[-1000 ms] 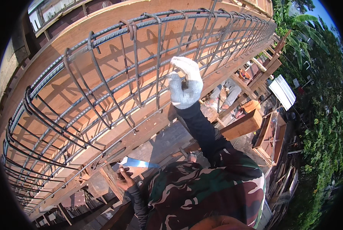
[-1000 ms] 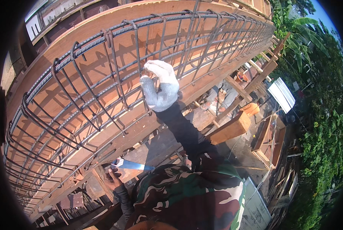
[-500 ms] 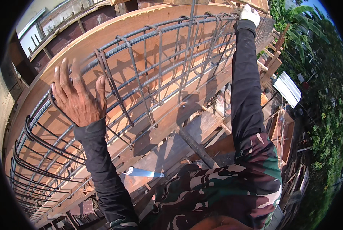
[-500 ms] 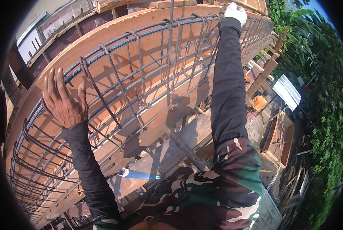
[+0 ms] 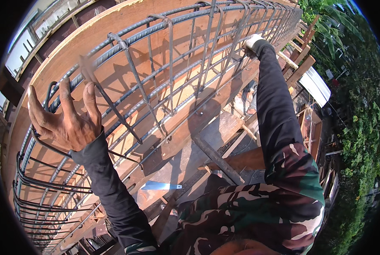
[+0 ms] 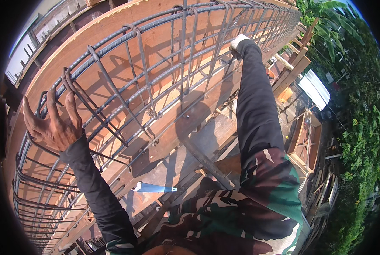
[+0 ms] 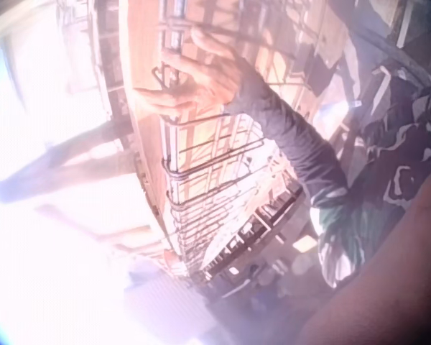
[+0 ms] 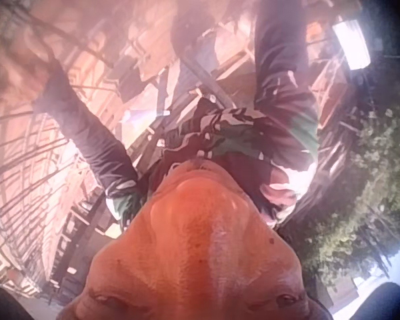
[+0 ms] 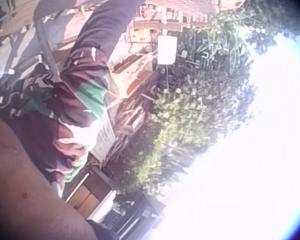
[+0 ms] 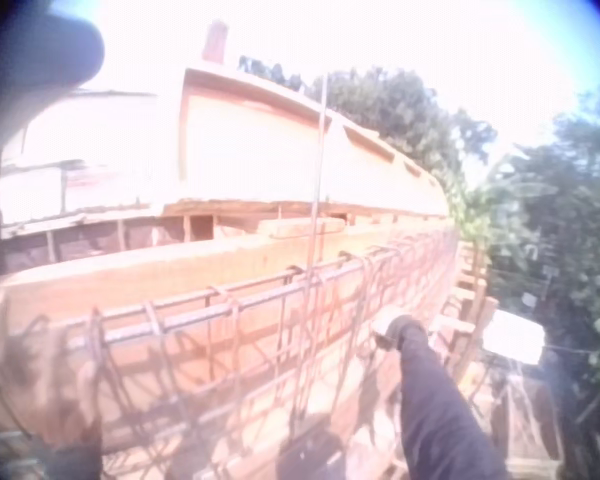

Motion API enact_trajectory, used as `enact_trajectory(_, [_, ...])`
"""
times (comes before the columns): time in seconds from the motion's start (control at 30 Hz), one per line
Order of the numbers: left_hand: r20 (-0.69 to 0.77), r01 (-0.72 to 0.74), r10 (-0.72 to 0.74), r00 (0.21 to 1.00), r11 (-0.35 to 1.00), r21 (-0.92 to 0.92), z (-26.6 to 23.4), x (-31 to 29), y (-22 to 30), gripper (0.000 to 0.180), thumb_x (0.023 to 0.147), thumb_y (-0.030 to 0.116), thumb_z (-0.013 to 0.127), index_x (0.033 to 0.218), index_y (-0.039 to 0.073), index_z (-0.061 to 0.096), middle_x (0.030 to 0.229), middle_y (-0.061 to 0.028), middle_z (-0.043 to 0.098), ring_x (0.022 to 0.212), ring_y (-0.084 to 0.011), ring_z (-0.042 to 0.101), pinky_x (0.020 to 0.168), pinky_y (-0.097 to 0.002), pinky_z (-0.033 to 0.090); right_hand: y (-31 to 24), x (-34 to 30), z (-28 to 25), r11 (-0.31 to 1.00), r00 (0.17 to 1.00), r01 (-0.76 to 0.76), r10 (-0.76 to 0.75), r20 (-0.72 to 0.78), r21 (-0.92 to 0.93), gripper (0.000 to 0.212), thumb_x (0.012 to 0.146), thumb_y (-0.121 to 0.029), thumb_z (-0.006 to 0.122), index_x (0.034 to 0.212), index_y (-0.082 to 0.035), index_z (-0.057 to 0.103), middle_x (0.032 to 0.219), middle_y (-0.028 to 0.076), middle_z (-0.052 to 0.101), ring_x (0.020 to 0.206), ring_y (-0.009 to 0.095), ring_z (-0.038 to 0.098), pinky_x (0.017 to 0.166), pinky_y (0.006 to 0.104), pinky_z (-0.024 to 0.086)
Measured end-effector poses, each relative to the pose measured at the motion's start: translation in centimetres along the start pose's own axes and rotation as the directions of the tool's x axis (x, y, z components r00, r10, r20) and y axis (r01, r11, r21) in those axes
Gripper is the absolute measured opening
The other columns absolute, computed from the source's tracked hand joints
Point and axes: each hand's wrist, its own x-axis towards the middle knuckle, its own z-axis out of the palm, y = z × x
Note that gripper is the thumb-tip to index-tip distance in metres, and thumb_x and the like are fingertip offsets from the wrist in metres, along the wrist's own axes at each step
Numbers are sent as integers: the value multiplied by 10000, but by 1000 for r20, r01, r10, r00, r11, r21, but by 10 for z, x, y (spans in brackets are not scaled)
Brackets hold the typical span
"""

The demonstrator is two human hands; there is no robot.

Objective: The person secures rebar to a wooden form using wire and pliers. They twist the wire around the metal bars, tighten it with the pliers, and cut the excess wire while working at a construction site.

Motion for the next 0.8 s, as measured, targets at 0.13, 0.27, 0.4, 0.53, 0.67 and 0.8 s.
enact_trajectory(0.13, [96, -9, 2, 995, 998, 69, -11, -1, -12, 370, 766, 442, 739, 991, 148, 722, 1445, -152, 393, 1349, -310, 314, 1096, -468, 245, -20, -1, 103, 987, 887, 145, -101, -451, 64, 338, 855, -288, 545, 1017, -13, 656, 1005, 246, 654, 946, 390, 627, 842, 441, 487])
enact_trajectory(0.27, [94, 49, -47, 994, 999, -18, -2, 4, 4, 362, 756, 387, 735, 1010, 130, 715, 1434, -151, 416, 1322, -317, 360, 1066, -496, 294, 49, 64, 125, 993, 800, 86, -21, -600, 80, 365, 899, -345, 487, 1041, -26, 593, 1001, 268, 636, 960, 436, 601, 841, 479, 473])
enact_trajectory(0.4, [81, 20, -18, 997, 1000, -20, -5, 1, 2, 351, 812, 279, 698, 1112, 98, 678, 1413, -138, 440, 1293, -315, 409, 1055, -485, 331, 42, 112, 143, 993, 769, 108, -110, -629, -42, 390, 927, -354, 452, 1052, -14, 596, 1012, 270, 629, 981, 422, 597, 830, 472, 478])
enact_trajectory(0.53, [118, 12, -15, 993, 1000, 29, -4, -1, 1, 356, 766, 280, 681, 1065, 88, 678, 1402, -183, 452, 1291, -333, 397, 1047, -499, 321, 26, 122, 153, 940, 682, 303, -101, -724, 154, 350, 903, -288, 467, 1085, -34, 624, 1043, 232, 644, 1005, 372, 611, 860, 462, 479])
enact_trajectory(0.67, [115, -8, 3, 993, 999, 41, 0, -5, -3, 385, 784, 308, 641, 1105, 98, 667, 1387, -165, 481, 1282, -321, 416, 1039, -501, 321, 26, 129, 141, 858, 645, 435, -86, -760, 272, 338, 879, -223, 482, 1118, -53, 652, 1075, 194, 659, 1030, 322, 626, 889, 452, 480])
enact_trajectory(0.8, [129, -17, 9, 992, 998, 56, -3, -1, -1, 386, 801, 323, 622, 1103, 86, 662, 1376, -161, 494, 1271, -312, 428, 1031, -499, 328, 33, 143, 132, 836, 815, 204, 142, -561, 509, 336, 871, -242, 533, 1122, -43, 634, 1078, 223, 643, 1045, 312, 618, 898, 433, 475])
